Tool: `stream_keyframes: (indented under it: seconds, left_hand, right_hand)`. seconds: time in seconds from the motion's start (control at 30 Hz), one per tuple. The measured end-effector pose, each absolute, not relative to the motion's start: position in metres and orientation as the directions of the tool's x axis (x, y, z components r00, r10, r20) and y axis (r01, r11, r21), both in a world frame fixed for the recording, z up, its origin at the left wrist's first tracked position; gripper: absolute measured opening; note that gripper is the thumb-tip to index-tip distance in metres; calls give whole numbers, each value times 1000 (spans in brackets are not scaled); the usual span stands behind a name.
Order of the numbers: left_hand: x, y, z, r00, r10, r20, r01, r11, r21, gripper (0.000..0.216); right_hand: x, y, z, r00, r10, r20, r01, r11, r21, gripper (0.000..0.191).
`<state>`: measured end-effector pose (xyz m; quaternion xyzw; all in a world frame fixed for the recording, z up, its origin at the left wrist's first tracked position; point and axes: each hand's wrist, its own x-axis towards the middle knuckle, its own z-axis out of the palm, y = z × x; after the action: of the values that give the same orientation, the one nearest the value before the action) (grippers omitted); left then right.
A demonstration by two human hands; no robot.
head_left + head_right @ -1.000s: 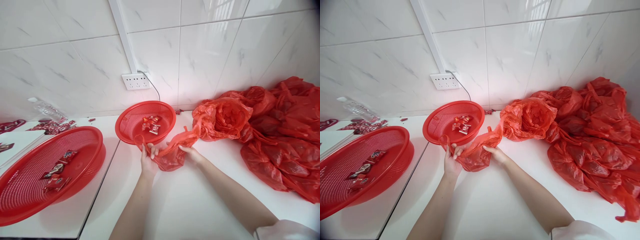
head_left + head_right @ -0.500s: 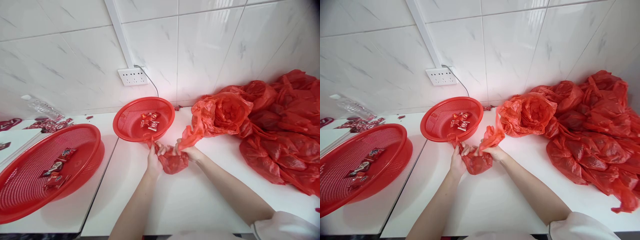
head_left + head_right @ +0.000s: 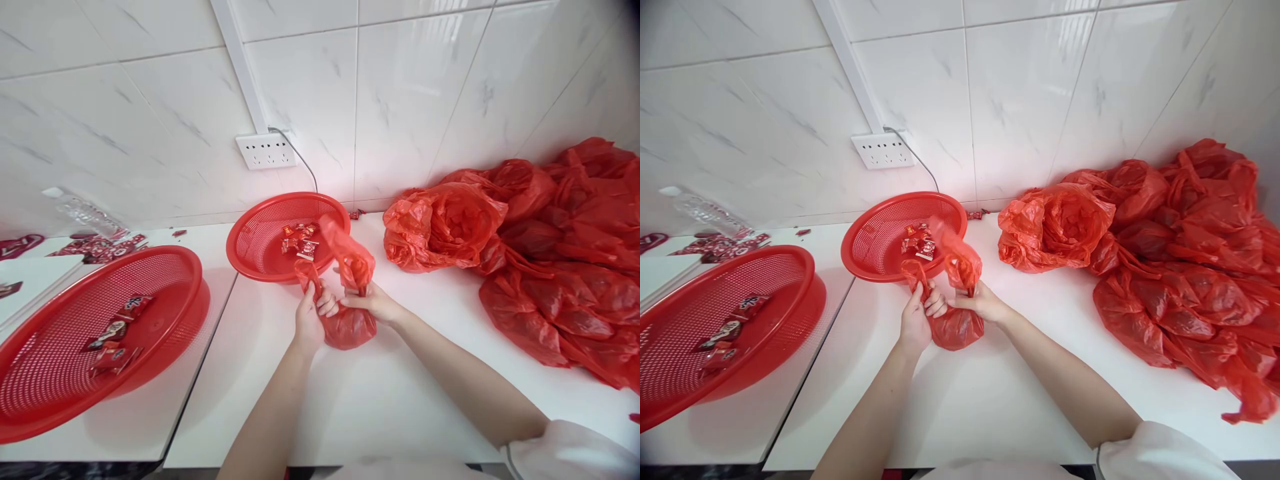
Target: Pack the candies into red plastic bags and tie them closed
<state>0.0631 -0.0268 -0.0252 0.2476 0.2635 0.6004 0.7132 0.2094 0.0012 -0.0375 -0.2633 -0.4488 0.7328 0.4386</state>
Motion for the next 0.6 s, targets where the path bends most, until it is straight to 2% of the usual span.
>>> stream_keyframes:
  seconds: [0.07, 0.13, 0.23, 0.3, 0.37, 0.47, 0.6]
  left_hand:
    - [67, -29, -29, 110, 991, -77, -705, 133, 697, 29]
    - [70, -32, -33, 86, 995, -44, -598, 87, 797, 32]
    - [70, -35, -39, 82, 994, 76, -238, -55, 970, 36]
    - [69, -35, -42, 151, 978, 140, 19, -145, 989, 61]
    - [69, -34, -45, 226, 961, 159, 167, -198, 966, 63]
    - [73, -31, -51, 210, 967, 146, 234, -195, 952, 38]
    - [76, -30, -63, 31, 995, 99, 269, -104, 957, 43]
  right_hand:
    - [204, 2, -42, -392, 919, -33, -338, -177, -924, 32]
    - [201, 5, -44, -327, 943, -56, -393, -190, -900, 37]
    - [207, 11, -40, -229, 971, -71, -529, -186, -828, 38]
    - [214, 15, -37, -166, 984, -65, -573, -150, -806, 36]
    - [219, 18, -37, -132, 990, -53, -568, -120, -815, 35]
    - [218, 18, -42, -119, 993, -18, -466, -72, -882, 35]
    - [209, 10, -52, -73, 997, 26, -320, 1, -947, 28]
